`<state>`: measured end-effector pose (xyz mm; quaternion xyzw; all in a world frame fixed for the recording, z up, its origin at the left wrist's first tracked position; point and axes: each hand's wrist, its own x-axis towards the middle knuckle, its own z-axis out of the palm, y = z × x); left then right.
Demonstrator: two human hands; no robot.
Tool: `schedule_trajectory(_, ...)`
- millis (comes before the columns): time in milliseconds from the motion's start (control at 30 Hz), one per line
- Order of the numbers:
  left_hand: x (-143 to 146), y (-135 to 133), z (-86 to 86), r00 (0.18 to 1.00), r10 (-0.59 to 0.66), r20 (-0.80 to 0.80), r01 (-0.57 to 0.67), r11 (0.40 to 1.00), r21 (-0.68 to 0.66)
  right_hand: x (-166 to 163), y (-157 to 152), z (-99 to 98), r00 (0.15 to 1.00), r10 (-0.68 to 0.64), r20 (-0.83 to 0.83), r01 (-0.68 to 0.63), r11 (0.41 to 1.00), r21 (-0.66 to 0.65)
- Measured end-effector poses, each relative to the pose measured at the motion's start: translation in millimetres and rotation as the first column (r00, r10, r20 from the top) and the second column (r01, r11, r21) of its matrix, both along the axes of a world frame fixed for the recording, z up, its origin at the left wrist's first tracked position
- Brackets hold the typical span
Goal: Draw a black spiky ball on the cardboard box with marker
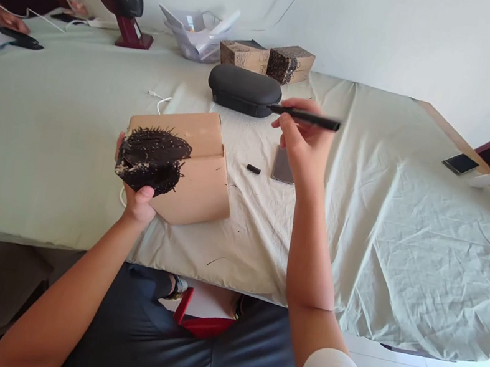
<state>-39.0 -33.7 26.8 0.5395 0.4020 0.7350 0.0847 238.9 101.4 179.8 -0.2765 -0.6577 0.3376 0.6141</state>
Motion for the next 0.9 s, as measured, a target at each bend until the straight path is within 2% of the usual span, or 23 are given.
schedule_trajectory(100, 1, 3, -8.9, 0.999, -0.030, -0.044, 0.030, 1.000, 0.007, 4, 32, -33.6, 0.986, 0.025, 0.165, -0.002, 0.991, -0.137)
schedule_trajectory(133, 0, 3, -11.4, 0.998, -0.039, -0.048, 0.040, 0.999, 0.013, 4, 39, -45.5, 0.951, 0.013, 0.308, 0.030, 0.990, -0.135)
schedule_trajectory(167, 0, 4, -13.5, 0.998, -0.045, -0.050, 0.047, 0.999, 0.022, 3, 43, -57.0, 0.869, 0.002, 0.495, 0.053, 0.994, -0.097)
schedule_trajectory(233, -2, 5, -15.8, 0.997, -0.051, -0.055, 0.053, 0.998, 0.032, -1, 46, -78.2, 0.582, -0.030, 0.812, 0.047, 0.999, 0.003)
schedule_trajectory(267, -3, 5, -16.1, 0.997, -0.052, -0.059, 0.054, 0.998, 0.029, -4, 45, -87.6, 0.451, -0.040, 0.892, 0.027, 0.999, 0.031)
schedule_trajectory(300, -4, 5, -16.1, 0.997, -0.049, -0.061, 0.050, 0.998, 0.021, -7, 44, -96.1, 0.360, -0.042, 0.932, 0.010, 0.999, 0.041)
schedule_trajectory(367, -5, 5, -15.6, 0.998, -0.041, -0.054, 0.041, 0.999, -0.007, -14, 40, -109.4, 0.302, -0.024, 0.953, -0.008, 1.000, 0.027)
schedule_trajectory(467, -7, 4, -14.8, 0.999, -0.026, -0.039, 0.024, 0.998, -0.050, -20, 37, -116.2, 0.308, 0.007, 0.951, -0.042, 0.999, 0.006)
schedule_trajectory(567, -9, 1, -11.0, 0.997, 0.004, -0.071, -0.007, 0.999, -0.037, -19, 35, -101.5, 0.365, 0.007, 0.931, -0.073, 0.997, 0.021)
schedule_trajectory(633, -9, -2, -4.0, 0.991, 0.017, -0.132, -0.015, 1.000, 0.021, -18, 29, -80.1, 0.535, -0.021, 0.845, -0.090, 0.993, 0.082)
schedule_trajectory(700, -7, -5, 6.1, 0.978, 0.073, -0.196, -0.056, 0.994, 0.093, -17, 14, -53.7, 0.773, -0.048, 0.632, -0.098, 0.976, 0.194)
schedule_trajectory(733, -5, -6, 11.7, 0.968, 0.139, -0.211, -0.112, 0.985, 0.135, -17, 3, -40.2, 0.864, -0.049, 0.501, -0.097, 0.960, 0.261)
schedule_trajectory(800, 0, -10, 21.5, 0.920, 0.335, -0.202, -0.284, 0.927, 0.244, -18, -24, -16.2, 0.943, -0.010, 0.333, -0.129, 0.911, 0.391)
schedule_trajectory(867, 4, -16, 27.3, 0.833, 0.539, -0.123, -0.456, 0.796, 0.398, -23, -53, 0.2, 0.943, 0.131, 0.306, -0.279, 0.812, 0.513)
schedule_trajectory(900, 6, -21, 28.1, 0.789, 0.612, -0.050, -0.525, 0.714, 0.463, -26, -67, 4.7, 0.916, 0.179, 0.358, -0.363, 0.749, 0.554)
